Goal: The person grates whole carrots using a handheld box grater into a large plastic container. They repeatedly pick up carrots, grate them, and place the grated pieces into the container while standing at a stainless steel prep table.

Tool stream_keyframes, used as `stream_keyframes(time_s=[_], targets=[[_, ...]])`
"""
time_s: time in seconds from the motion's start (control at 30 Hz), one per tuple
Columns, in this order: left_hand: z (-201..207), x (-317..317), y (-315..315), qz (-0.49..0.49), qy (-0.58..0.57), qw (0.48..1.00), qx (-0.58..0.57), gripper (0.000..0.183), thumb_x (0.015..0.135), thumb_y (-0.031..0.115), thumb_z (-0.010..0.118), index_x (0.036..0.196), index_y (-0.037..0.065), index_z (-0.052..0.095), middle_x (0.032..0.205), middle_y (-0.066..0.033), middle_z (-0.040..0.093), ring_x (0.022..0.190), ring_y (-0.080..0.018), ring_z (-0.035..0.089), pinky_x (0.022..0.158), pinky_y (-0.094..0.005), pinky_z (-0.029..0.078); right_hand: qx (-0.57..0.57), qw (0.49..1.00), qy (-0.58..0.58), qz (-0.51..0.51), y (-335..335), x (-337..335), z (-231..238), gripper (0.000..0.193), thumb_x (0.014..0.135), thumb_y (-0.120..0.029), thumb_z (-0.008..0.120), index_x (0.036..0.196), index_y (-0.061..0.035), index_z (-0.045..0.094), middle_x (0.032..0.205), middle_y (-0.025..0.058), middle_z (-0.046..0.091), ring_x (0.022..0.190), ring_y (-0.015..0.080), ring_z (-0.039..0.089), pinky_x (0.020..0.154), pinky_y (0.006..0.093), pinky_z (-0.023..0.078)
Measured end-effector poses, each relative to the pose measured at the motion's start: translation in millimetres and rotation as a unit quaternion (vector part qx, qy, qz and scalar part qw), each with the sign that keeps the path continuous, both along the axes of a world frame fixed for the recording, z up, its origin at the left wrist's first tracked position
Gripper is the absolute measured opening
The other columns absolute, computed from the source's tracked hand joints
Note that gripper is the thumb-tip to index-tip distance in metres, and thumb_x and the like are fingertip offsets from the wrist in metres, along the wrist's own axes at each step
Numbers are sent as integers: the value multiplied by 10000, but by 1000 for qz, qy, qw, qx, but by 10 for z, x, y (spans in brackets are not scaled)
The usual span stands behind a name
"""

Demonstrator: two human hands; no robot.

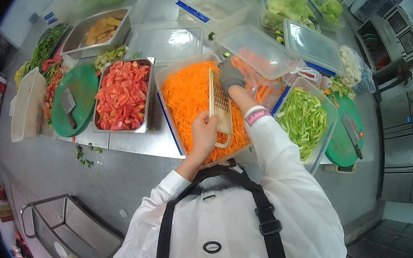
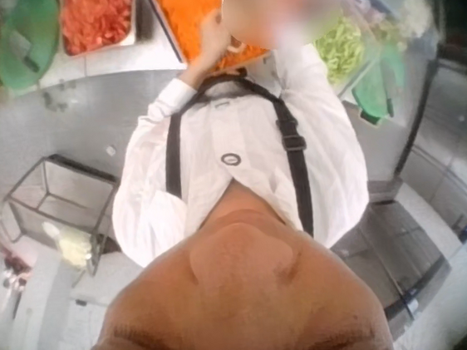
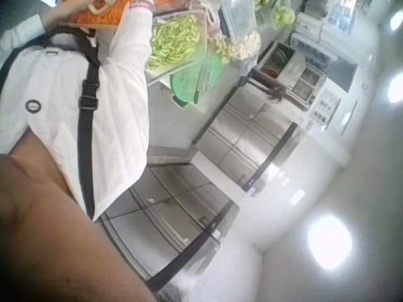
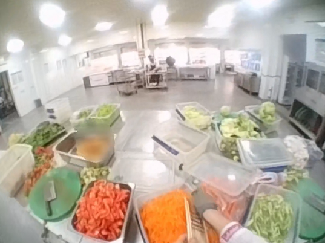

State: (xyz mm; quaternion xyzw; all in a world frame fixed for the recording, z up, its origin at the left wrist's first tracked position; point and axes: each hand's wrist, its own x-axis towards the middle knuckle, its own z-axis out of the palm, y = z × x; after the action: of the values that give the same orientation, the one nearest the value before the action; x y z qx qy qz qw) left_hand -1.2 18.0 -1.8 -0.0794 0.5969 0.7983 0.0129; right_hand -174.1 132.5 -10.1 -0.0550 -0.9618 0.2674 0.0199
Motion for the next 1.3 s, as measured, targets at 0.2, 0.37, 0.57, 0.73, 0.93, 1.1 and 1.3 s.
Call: stream_keyframes(time_s=[0.2,0.37,0.57,0.73,0.93,1.1,1.3], targets=[[-15,-160,-160,39,-10,999,-10,97,857,67,542,870,-18,586,663,10,543,530,-39,445,469,-193,336,-15,999,-17,36,-280,634,282,320,928,-359,409,1073,-100,527,1011,190,615,925,370,591,775,456,460],[99,-72,-59,23,-23,999,0,99,842,85,541,800,-1,566,624,8,526,524,-48,440,467,-220,344,91,993,32,63,-7,53,-287,285,916,-310,435,1058,-79,522,990,191,614,906,355,596,758,444,465],[25,-41,-108,19,-17,1000,18,107,858,84,535,808,-5,566,624,29,503,529,-30,416,458,-216,319,-80,996,23,-44,97,125,83,305,897,-308,452,1022,-47,551,947,188,604,929,320,586,750,406,461],[46,-104,-55,24,-36,999,27,94,870,94,534,840,14,571,632,20,513,465,-32,397,392,-203,297,-115,987,91,69,252,383,204,356,892,-357,475,1066,-58,557,931,174,607,876,308,584,751,390,454],[64,-133,-13,13,-27,999,28,94,869,99,538,853,12,570,641,3,529,426,-42,393,355,-201,292,-54,995,-13,88,180,652,199,385,898,-423,452,1039,-84,568,938,152,614,871,313,593,759,405,457],[-48,-187,86,18,0,999,-33,98,862,95,545,862,0,571,658,6,520,491,-46,419,414,-213,316,-108,992,-52,50,150,863,59,507,889,-502,434,1040,-30,537,969,197,626,867,357,609,742,432,468],[64,-165,280,-10,1,999,-44,102,852,87,552,864,-10,581,671,8,517,586,-52,459,508,-224,369,-204,978,-46,-12,289,1230,298,510,819,-496,589,920,1,541,846,160,637,755,269,620,655,377,473]])
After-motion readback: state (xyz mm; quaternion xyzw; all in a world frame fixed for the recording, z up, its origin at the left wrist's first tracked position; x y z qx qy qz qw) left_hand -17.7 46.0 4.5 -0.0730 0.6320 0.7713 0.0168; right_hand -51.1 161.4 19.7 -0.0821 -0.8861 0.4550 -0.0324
